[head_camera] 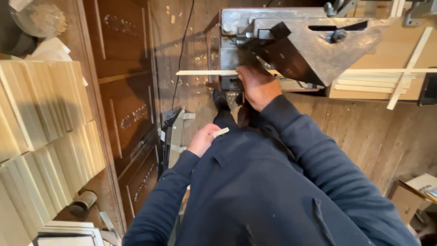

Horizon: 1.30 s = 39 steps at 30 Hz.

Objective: Cutting wooden frame strips at mitered angles using a foot-operated guillotine miter chopper.

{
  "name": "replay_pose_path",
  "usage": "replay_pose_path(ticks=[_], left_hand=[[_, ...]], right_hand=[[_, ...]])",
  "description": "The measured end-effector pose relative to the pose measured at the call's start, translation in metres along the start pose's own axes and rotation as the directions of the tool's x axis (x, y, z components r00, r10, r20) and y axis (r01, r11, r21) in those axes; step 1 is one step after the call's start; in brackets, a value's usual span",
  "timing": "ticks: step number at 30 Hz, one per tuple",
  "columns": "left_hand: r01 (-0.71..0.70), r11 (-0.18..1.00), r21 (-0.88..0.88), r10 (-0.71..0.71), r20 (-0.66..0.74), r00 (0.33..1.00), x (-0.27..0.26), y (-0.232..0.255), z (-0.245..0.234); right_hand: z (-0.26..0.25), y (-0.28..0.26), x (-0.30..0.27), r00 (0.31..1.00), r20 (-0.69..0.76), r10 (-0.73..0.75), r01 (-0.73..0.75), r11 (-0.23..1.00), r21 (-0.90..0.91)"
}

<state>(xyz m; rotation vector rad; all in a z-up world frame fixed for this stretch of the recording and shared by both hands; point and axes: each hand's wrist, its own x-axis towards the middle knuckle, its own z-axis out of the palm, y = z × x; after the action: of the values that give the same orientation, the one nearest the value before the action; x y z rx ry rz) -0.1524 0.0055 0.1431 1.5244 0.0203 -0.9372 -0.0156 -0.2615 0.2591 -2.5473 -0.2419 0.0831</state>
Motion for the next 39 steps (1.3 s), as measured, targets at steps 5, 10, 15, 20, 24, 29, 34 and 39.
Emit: replay_pose_path(ticks=[5,10,15,20,24,29,34,39], left_hand=[[-0.072,0.931,0.358,0.174,-0.26,0.95,0.018,0.149,0.011],[-0.301,0.77,0.563,0.577,-0.413,0.704,0.077,0.229,0.005],[-0.19,0.483,0.855,0.624,-0.183,0.76,0.148,0.207,-0.004],[-0.13,0.558,0.819,0.444,-0.163,0.881,0.168,0.2,-0.01],[-0.17,0.674,0.719,0.364,-0.122,0.923,0.177,0.191,-0.02],[-0.164,0.59,0.791,0.319,-0.041,0.947,0.182,0.194,-0.017],[-0.136,0.481,0.866,0.271,0.0,0.962,0.175,0.217,-0.014],[-0.214,0.488,0.846,0.186,0.139,0.973,0.175,0.209,-0.028]], right_hand=[[-0.009,0.008,0.005,0.998,0.042,0.041,-0.044,0.996,0.073],[-0.01,0.013,0.003,1.0,0.024,0.02,-0.023,0.992,0.122],[-0.009,0.016,0.003,0.999,0.035,-0.026,0.023,0.995,0.095],[-0.01,0.015,0.001,0.995,0.09,0.053,-0.061,0.995,0.085],[-0.008,0.005,0.0,0.998,-0.018,-0.057,0.055,0.996,-0.063],[-0.007,-0.017,0.003,0.987,0.151,0.045,0.012,0.935,-0.354],[0.002,-0.017,0.0,0.867,0.448,0.22,0.013,0.887,-0.461],[0.003,-0.02,0.0,0.862,0.449,0.236,-0.009,0.893,-0.451]])
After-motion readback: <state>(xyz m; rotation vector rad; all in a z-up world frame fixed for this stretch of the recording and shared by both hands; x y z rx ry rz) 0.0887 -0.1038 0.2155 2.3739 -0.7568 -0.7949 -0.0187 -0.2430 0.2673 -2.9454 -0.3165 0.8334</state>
